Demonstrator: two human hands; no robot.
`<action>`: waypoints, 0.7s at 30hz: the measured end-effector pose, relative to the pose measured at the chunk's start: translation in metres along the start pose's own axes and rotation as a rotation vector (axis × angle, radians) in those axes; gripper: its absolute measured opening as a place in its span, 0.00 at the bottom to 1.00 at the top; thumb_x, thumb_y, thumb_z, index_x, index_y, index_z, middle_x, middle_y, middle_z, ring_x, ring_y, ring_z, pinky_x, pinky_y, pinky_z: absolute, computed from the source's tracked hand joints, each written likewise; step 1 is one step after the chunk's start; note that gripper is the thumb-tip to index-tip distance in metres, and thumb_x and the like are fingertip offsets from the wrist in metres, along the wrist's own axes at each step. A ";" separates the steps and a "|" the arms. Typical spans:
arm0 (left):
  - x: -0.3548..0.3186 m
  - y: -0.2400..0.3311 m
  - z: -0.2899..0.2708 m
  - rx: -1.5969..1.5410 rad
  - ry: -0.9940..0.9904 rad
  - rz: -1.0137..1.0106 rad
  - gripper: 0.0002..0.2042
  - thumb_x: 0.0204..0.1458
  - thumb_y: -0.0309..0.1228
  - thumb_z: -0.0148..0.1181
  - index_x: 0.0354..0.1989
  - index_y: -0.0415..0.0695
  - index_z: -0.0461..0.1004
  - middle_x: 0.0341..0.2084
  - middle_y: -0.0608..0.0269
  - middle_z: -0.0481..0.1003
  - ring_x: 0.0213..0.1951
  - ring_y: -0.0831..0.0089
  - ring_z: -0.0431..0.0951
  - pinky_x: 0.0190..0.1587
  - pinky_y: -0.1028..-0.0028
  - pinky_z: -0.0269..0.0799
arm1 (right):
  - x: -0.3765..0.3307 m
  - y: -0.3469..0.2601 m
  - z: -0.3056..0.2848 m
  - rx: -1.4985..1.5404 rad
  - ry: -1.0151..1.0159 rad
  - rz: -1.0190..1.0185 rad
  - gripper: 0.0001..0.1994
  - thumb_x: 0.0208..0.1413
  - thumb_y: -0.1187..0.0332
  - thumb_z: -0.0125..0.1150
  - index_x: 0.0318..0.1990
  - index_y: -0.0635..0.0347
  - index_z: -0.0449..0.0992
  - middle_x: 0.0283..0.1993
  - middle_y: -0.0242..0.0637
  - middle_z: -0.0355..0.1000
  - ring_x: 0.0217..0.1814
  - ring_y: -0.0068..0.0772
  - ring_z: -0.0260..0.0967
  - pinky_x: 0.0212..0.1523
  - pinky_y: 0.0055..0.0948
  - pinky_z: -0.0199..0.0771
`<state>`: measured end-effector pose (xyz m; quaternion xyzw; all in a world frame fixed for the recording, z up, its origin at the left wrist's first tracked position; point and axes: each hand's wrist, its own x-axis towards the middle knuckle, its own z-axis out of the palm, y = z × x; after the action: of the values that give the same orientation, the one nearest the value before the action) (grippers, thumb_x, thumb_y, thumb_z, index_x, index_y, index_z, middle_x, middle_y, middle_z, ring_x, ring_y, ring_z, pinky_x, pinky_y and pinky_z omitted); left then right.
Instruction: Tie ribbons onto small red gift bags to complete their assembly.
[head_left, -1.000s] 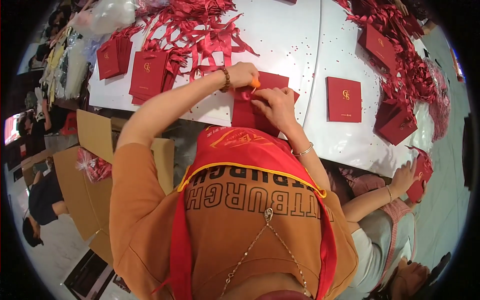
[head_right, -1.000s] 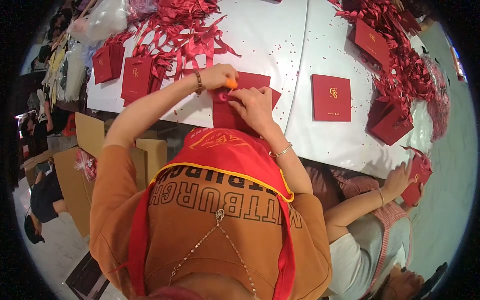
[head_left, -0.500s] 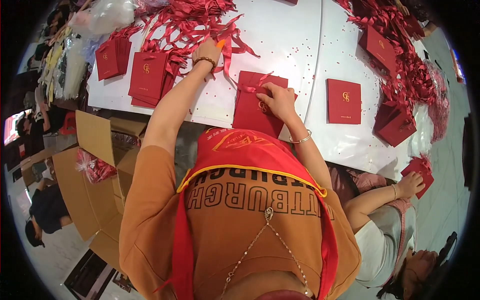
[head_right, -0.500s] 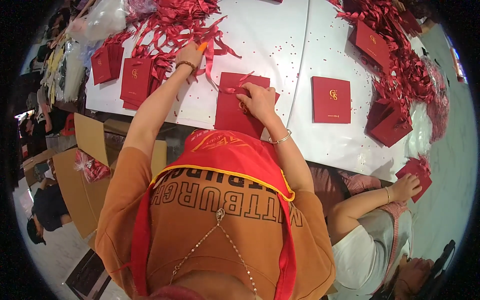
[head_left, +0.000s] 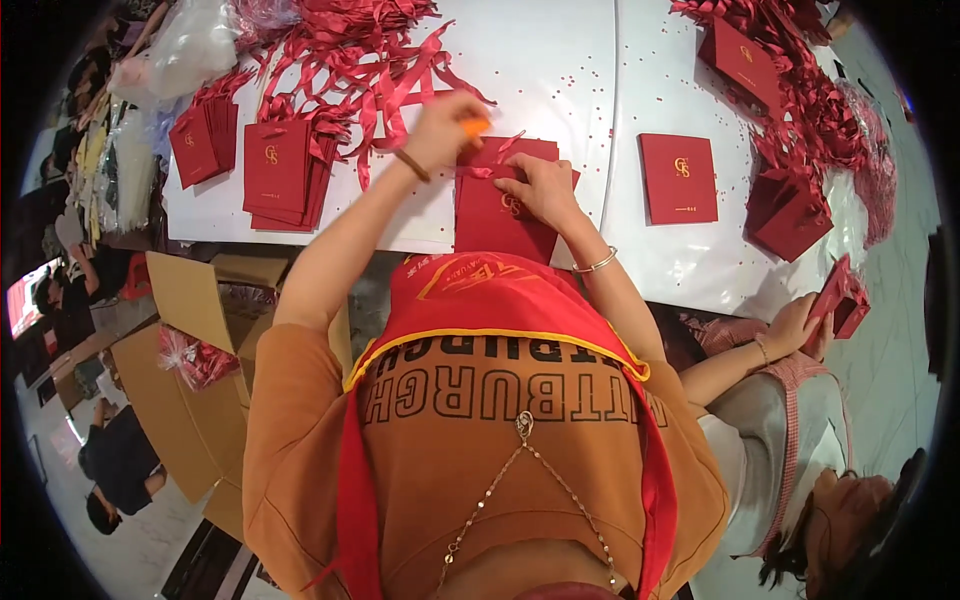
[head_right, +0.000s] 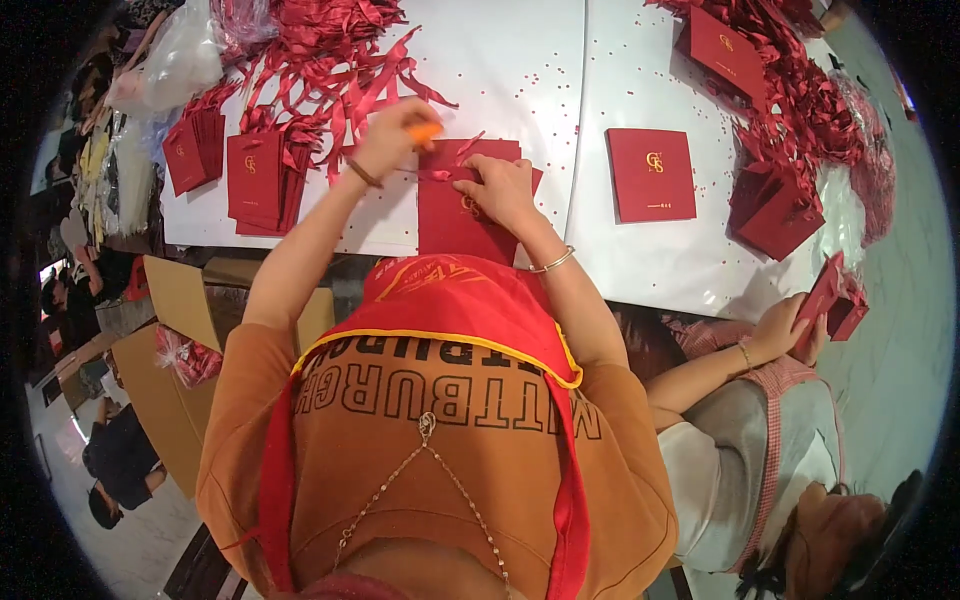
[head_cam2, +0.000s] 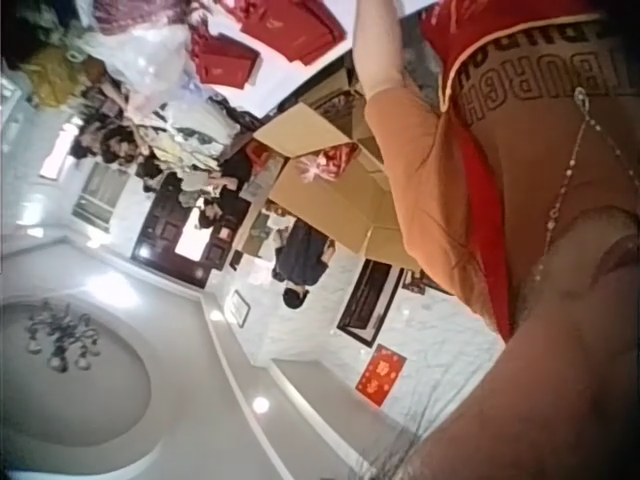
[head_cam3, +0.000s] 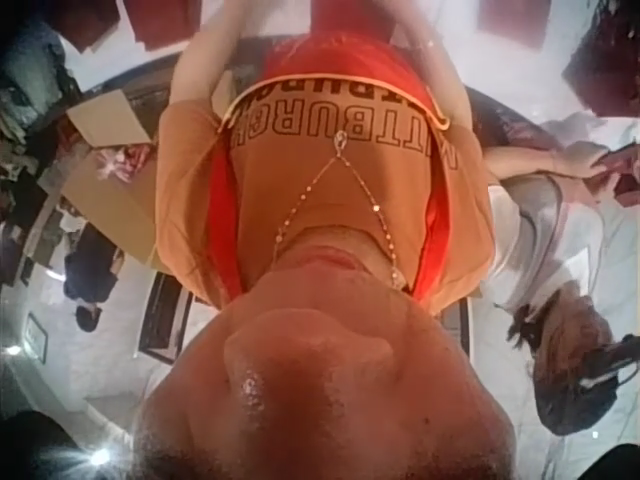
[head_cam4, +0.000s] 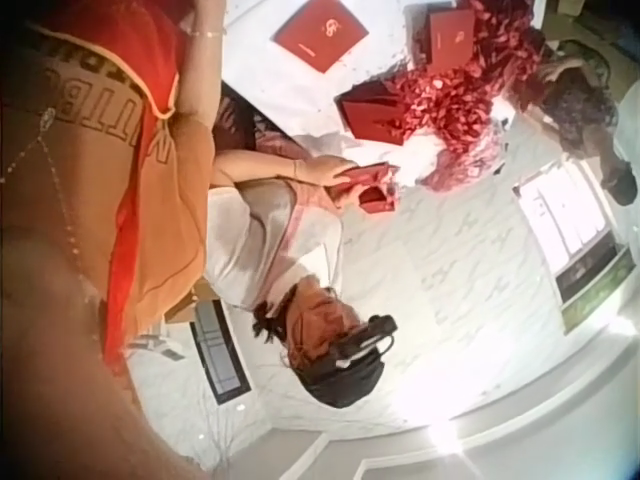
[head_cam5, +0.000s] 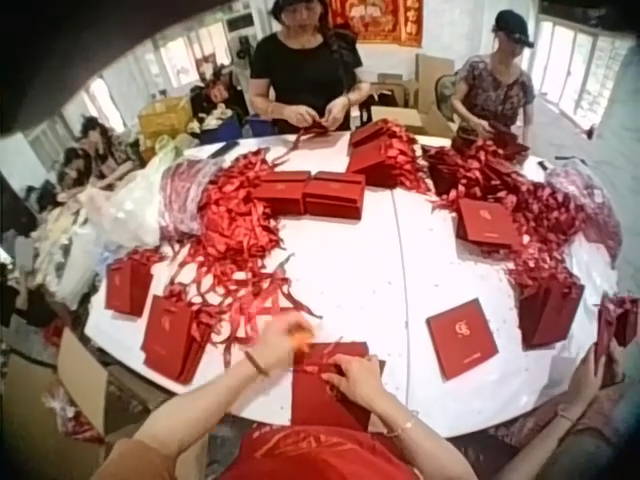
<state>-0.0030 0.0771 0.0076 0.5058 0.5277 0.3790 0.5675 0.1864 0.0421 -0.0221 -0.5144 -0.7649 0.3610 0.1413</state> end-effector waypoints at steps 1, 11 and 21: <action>-0.004 -0.006 0.013 0.076 -0.083 -0.032 0.02 0.44 0.22 0.56 0.26 0.37 0.71 0.19 0.64 0.73 0.22 0.80 0.72 0.24 0.80 0.67 | 0.000 0.001 -0.002 -0.001 0.002 0.005 0.15 0.44 0.57 0.62 0.38 0.53 0.75 0.23 0.34 0.71 0.27 0.32 0.67 0.40 0.34 0.52; -0.017 -0.019 0.033 0.311 -0.062 -0.032 0.07 0.47 0.21 0.53 0.35 0.38 0.73 0.20 0.65 0.74 0.21 0.81 0.72 0.26 0.82 0.68 | -0.043 -0.006 -0.036 -0.290 0.251 -0.166 0.16 0.34 0.70 0.67 0.36 0.54 0.74 0.38 0.37 0.63 0.38 0.41 0.62 0.32 0.35 0.66; -0.054 -0.014 0.057 0.197 0.024 0.047 0.07 0.46 0.23 0.55 0.34 0.38 0.74 0.22 0.54 0.76 0.25 0.72 0.77 0.27 0.76 0.70 | -0.040 0.009 -0.027 0.400 0.154 0.223 0.14 0.41 0.72 0.64 0.39 0.62 0.72 0.30 0.45 0.71 0.29 0.38 0.70 0.32 0.29 0.69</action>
<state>0.0428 0.0124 0.0015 0.5666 0.5573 0.3446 0.4996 0.2254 0.0191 -0.0032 -0.5834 -0.6036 0.4787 0.2574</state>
